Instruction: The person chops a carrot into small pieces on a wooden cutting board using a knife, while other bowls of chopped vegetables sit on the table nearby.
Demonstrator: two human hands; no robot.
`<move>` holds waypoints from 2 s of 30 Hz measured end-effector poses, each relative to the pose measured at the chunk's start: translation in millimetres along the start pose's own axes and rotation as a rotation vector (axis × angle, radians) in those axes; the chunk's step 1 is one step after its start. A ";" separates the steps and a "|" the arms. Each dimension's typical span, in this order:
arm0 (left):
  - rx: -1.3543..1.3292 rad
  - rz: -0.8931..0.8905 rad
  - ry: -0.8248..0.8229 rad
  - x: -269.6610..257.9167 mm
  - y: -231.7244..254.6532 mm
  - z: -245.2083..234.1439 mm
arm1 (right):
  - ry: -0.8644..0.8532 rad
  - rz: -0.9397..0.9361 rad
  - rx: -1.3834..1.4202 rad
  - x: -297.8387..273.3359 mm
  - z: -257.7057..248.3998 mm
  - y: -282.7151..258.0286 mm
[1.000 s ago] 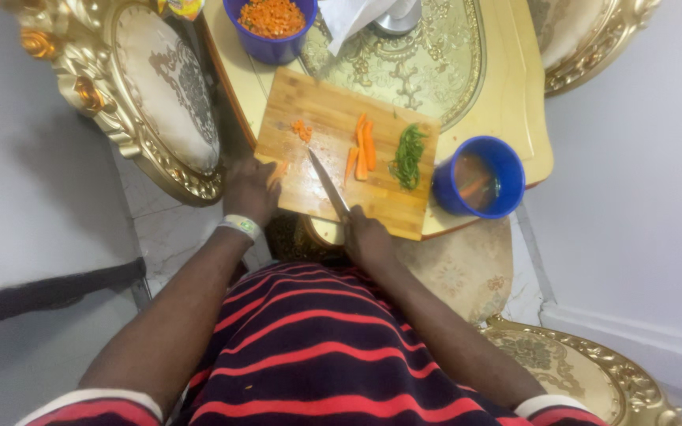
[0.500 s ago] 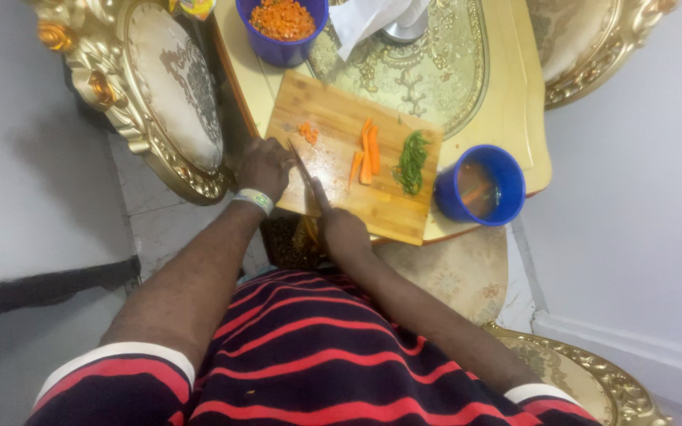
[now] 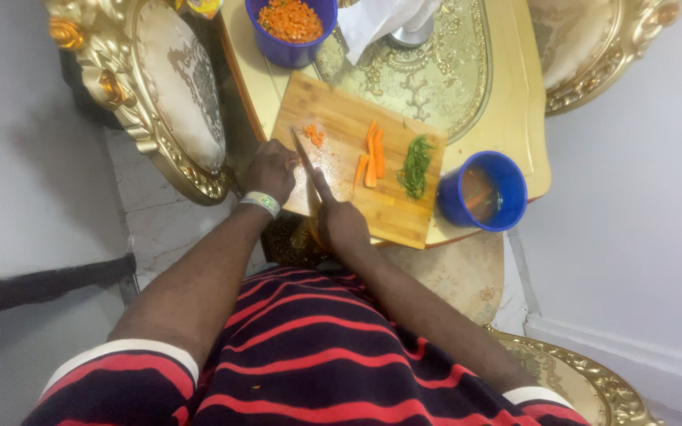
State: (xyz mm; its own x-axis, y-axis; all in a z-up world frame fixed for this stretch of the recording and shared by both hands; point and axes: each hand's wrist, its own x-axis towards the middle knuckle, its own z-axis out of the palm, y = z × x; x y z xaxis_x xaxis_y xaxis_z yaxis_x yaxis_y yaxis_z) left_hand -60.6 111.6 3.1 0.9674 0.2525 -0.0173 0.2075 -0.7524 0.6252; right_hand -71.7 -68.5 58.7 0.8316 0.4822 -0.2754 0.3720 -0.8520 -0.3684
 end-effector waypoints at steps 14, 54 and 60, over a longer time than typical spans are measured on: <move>-0.057 0.001 0.023 0.9 4.4 -7.7 | 0.114 -0.048 0.016 16.9 -6.7 -5.5; -0.052 -0.080 -0.030 4.7 2.3 -14.6 | 0.035 -0.040 0.086 14.5 4.7 -12.7; -0.138 -0.110 -0.075 2.9 -2.7 -17.3 | 0.026 -0.012 0.043 12.6 10.0 -13.9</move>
State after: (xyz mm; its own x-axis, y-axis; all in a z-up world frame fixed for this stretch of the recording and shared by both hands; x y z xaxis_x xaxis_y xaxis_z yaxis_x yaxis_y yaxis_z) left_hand -60.9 124.9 14.9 0.9493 0.2782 -0.1463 0.2955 -0.6312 0.7171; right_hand -70.5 -48.5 51.6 0.8381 0.4860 -0.2476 0.3640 -0.8364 -0.4097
